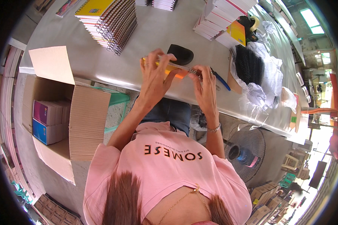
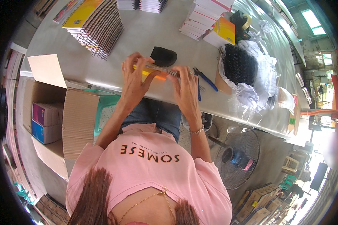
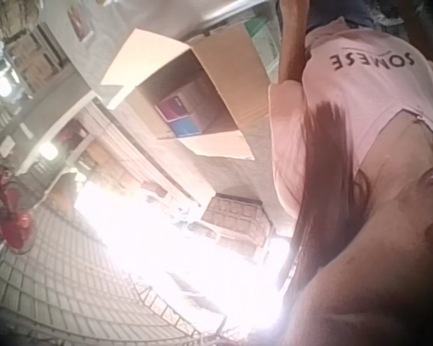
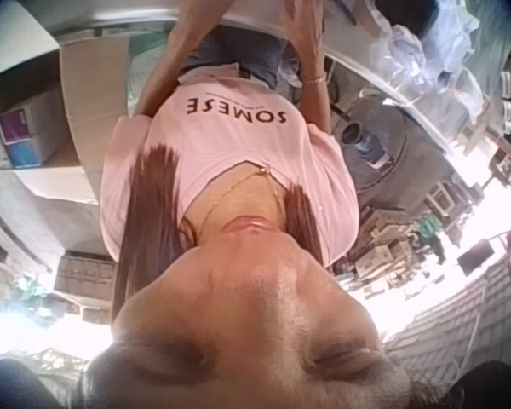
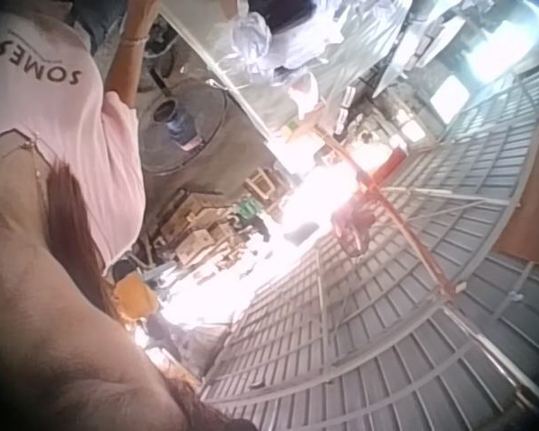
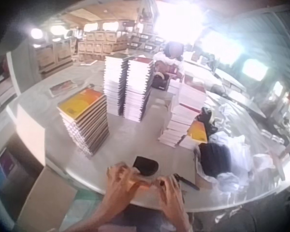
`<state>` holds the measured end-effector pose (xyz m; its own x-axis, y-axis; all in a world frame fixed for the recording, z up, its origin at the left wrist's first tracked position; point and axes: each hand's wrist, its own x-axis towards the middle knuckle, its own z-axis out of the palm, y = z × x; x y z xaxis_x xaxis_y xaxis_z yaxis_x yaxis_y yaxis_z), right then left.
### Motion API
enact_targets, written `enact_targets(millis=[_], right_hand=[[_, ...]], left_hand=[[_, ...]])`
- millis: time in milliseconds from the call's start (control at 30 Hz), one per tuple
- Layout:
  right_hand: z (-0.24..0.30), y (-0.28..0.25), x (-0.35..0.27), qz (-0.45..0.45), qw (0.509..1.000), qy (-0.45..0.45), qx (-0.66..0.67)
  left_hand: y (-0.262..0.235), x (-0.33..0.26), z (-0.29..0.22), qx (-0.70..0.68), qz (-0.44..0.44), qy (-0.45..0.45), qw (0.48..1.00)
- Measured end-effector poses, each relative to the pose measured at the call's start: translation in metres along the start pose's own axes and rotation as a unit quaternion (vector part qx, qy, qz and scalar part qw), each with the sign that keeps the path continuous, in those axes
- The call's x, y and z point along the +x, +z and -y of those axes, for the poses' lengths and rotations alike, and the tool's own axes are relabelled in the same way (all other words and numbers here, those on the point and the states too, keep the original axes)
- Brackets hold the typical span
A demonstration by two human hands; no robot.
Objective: The person assembles notebooks by hand and using pliers, by picking up a notepad, inserting a spiral binding, trimming the excess binding with pliers, and stacking the completed notebooks on a table.
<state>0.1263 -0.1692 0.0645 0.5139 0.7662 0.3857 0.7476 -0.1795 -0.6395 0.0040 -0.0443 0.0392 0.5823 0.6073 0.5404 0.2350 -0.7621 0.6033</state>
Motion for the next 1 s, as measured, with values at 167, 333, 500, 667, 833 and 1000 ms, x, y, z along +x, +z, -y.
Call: enact_targets(millis=[167,333,500,667,833,1000], right_hand=[[0.001,-0.003,0.007,0.012,0.999,-0.026,-0.039],[-0.003,-0.007,0.011,0.066,0.997,-0.031,-0.039],[-0.010,-0.008,0.025,0.116,0.991,0.048,0.048],[-0.029,0.042,0.042,0.056,0.996,-0.041,-0.059],[-0.036,0.062,0.046,0.044,0.994,-0.052,-0.083],[-0.047,0.013,0.063,0.254,0.894,0.238,0.282]], left_hand=[[-0.002,0.001,-0.002,-0.047,-0.096,-0.066,0.992],[-0.003,-0.005,0.014,-0.111,-0.003,-0.090,0.990],[-0.030,0.001,0.037,-0.110,0.027,-0.043,0.993],[-0.051,0.005,0.053,-0.094,0.072,-0.043,0.992],[-0.038,0.001,0.060,-0.151,0.061,-0.031,0.986],[-0.033,0.001,0.062,-0.149,0.042,-0.028,0.987]])
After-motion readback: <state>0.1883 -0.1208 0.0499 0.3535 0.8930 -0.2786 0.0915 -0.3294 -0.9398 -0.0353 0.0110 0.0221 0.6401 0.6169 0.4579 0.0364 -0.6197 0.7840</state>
